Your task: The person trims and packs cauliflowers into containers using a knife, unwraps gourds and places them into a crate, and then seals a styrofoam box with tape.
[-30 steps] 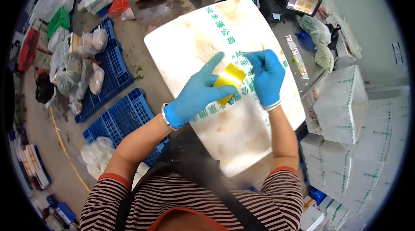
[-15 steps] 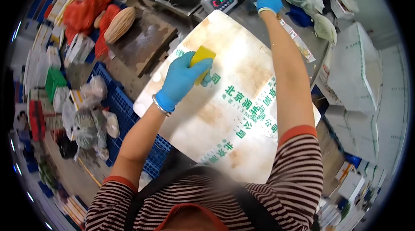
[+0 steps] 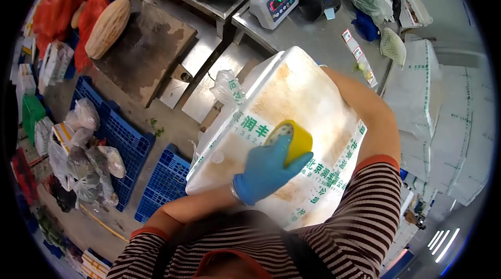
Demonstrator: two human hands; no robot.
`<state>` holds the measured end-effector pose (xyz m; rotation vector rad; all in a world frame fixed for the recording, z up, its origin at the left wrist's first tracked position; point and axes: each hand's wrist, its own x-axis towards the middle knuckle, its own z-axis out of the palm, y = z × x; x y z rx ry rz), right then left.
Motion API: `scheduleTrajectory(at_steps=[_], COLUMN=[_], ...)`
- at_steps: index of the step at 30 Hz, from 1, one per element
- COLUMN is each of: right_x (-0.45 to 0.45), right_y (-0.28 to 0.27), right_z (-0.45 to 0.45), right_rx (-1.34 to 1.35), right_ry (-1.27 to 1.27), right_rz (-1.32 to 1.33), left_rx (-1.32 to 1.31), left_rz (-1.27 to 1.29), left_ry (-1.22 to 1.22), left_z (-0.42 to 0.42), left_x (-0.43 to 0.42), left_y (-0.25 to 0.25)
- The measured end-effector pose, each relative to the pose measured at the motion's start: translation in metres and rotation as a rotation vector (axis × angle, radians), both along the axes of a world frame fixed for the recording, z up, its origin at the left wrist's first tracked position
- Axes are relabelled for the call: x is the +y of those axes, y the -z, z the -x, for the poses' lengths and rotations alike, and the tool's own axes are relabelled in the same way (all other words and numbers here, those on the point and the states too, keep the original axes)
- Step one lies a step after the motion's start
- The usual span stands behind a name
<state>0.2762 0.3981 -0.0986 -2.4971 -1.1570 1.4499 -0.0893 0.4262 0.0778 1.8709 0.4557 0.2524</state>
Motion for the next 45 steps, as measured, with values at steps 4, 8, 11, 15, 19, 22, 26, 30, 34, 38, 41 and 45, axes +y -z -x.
scheduleTrajectory(at_steps=[4,8,11,15,19,22,26,30,34,38,41,45], right_x=[-0.007,-0.002,-0.002,-0.006,0.005,0.031,0.059,0.072,0.068,0.066,0.069,0.07], right_y=[-0.049,-0.067,-0.073,-0.073,-0.073,-0.131,-0.167,-0.113,-0.101,-0.099,-0.114,-0.112], right_z=[0.007,0.016,0.014,0.014,-0.006,0.018,0.103,0.094,0.08,0.074,0.093,0.085], right_rx=[0.263,0.494,0.542,0.415,-0.041,-0.548,-0.589,-0.685,-0.619,-0.527,-0.61,-0.796], right_ry=[0.185,0.411,0.108,0.164,0.338,0.427,-0.219,-0.389,-0.338,-0.33,-0.332,-0.413], right_rz=[-0.092,-0.211,-0.175,-0.058,-0.128,-0.526,-0.867,-0.71,-0.721,-0.696,-0.694,-0.681], left_rx=[-0.099,-0.146,-0.107,-0.13,-0.048,-0.061,-0.091,-0.025,0.023,0.083,0.404,0.678], left_rz=[0.009,0.049,-0.003,-0.038,-0.014,0.05,0.049,0.262,0.414,0.363,0.73,0.865], left_ry=[-0.035,-0.053,-0.002,-0.048,0.008,-0.022,-0.025,-0.022,0.106,0.286,0.29,-0.047], left_z=[0.0,-0.001,0.0,-0.001,-0.002,-0.004,-0.002,0.004,0.063,0.195,0.284,0.348], left_x=[0.004,0.005,0.004,0.003,0.005,0.003,0.002,0.007,0.016,0.042,0.069,0.049], left_y=[0.003,0.004,0.003,0.009,0.001,0.003,-0.002,-0.01,-0.039,-0.067,-0.043,0.07])
